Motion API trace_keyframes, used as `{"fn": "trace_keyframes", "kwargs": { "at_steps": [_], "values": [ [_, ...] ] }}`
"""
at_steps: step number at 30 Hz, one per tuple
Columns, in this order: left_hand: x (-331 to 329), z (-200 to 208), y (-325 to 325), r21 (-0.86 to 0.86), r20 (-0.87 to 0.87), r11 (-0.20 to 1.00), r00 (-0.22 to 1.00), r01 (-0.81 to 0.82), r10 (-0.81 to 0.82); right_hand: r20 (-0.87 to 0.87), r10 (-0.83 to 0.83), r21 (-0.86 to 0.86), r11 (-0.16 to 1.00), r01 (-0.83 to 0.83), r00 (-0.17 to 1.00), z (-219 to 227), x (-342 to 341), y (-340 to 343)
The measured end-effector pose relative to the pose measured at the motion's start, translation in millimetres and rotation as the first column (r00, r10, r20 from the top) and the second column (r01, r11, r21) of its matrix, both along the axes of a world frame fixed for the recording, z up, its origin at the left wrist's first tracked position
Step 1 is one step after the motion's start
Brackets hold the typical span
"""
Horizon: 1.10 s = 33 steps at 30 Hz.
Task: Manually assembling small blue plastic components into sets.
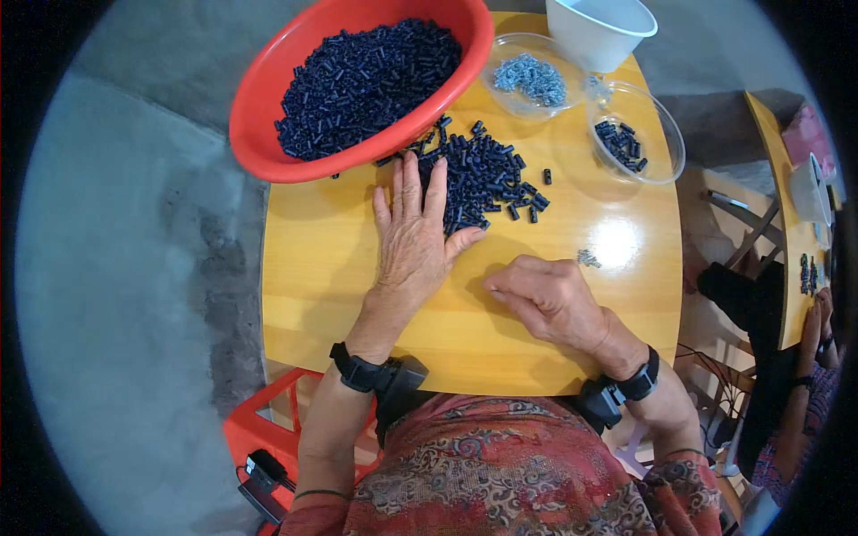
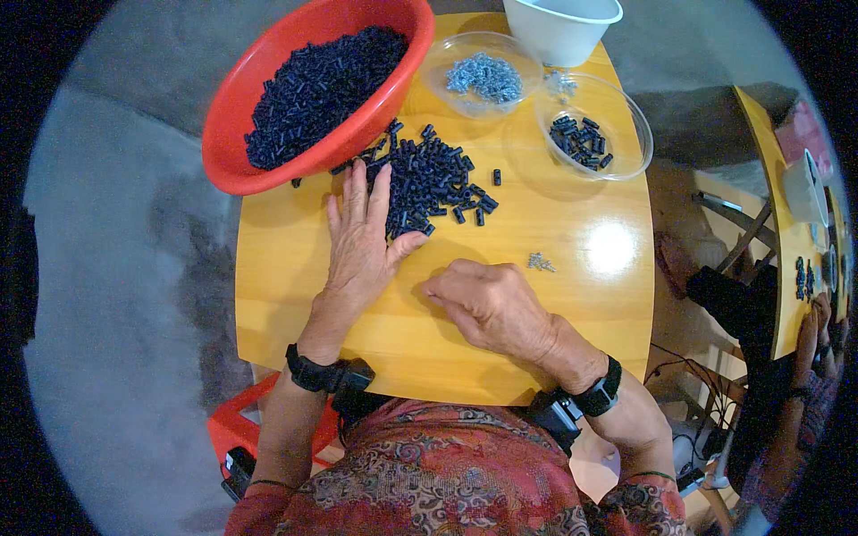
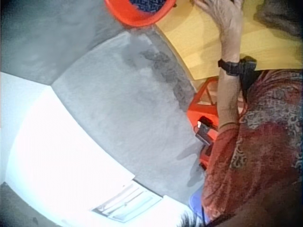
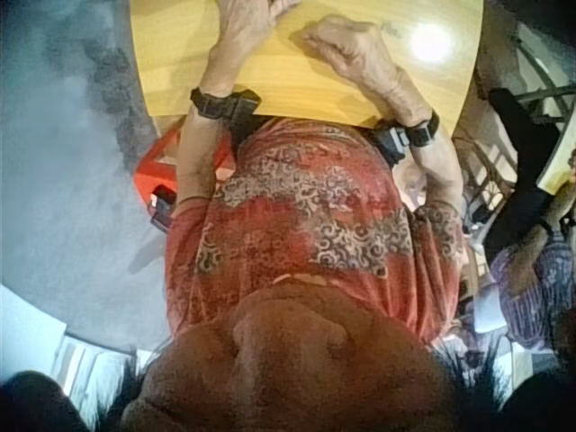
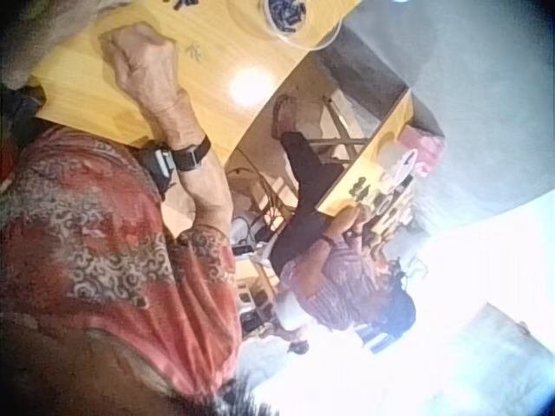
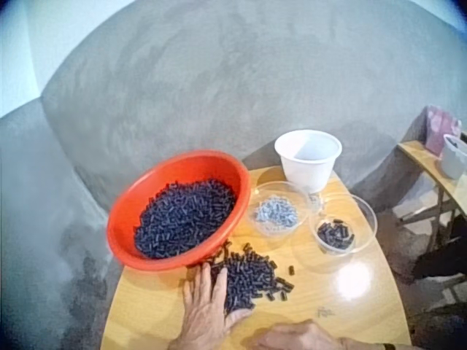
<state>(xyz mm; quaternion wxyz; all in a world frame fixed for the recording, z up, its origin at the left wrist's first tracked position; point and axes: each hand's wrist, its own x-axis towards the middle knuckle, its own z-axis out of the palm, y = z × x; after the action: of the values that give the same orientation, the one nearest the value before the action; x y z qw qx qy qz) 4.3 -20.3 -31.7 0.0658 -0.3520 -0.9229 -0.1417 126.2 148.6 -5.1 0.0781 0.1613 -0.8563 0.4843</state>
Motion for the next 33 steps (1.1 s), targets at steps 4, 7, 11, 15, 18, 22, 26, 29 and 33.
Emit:
{"fn": "trace_keyframes", "kwargs": {
  "at_steps": [4,7,11,15,18,22,26,29,33],
  "values": [
    [2.0,7.8,3.7,0.053,0.030,0.998,0.999,-0.029,0.028,0.014,0.011,-0.028,1.000,-0.011,1.000,-0.3,-0.1,0.3],
    [-0.7,9.9,-11.9,0.517,0.122,0.856,0.989,0.012,-0.088,-0.029,0.002,-0.051,0.999,-0.004,1.000,-4.7,-2.1,0.4],
    [15.8,18.7,-44.0,0.564,0.180,0.815,0.983,-0.134,0.037,-0.024,-0.027,-0.050,0.998,0.026,0.999,-9.8,-1.0,0.0],
    [33.0,15.9,-58.9,0.449,0.094,0.892,0.995,-0.060,0.019,-0.003,-0.011,-0.007,1.000,0.011,1.000,-9.3,-2.2,-0.4],
    [37.9,15.9,-48.4,0.453,0.016,0.891,0.999,-0.033,0.029,0.002,-0.003,0.000,1.000,0.003,1.000,-9.5,-3.1,-0.3],
    [34.1,17.5,-34.6,0.441,0.009,0.897,1.000,-0.027,0.025,-0.003,0.016,0.010,1.000,-0.016,1.000,-11.6,-2.3,0.8],
    [34.3,14.8,-32.6,0.385,0.014,0.923,1.000,-0.004,-0.001,-0.002,0.009,0.000,1.000,-0.009,1.000,-11.7,-1.4,0.9],
    [35.6,13.6,-32.6,0.380,0.035,0.925,0.999,-0.020,0.007,0.018,0.017,0.015,1.000,-0.017,1.000,-8.5,-1.3,0.1],
    [37.9,13.6,-31.1,0.355,0.020,0.935,1.000,-0.004,-0.004,0.010,0.010,0.013,1.000,-0.010,1.000,-9.8,-1.3,1.0]
  ]
}}
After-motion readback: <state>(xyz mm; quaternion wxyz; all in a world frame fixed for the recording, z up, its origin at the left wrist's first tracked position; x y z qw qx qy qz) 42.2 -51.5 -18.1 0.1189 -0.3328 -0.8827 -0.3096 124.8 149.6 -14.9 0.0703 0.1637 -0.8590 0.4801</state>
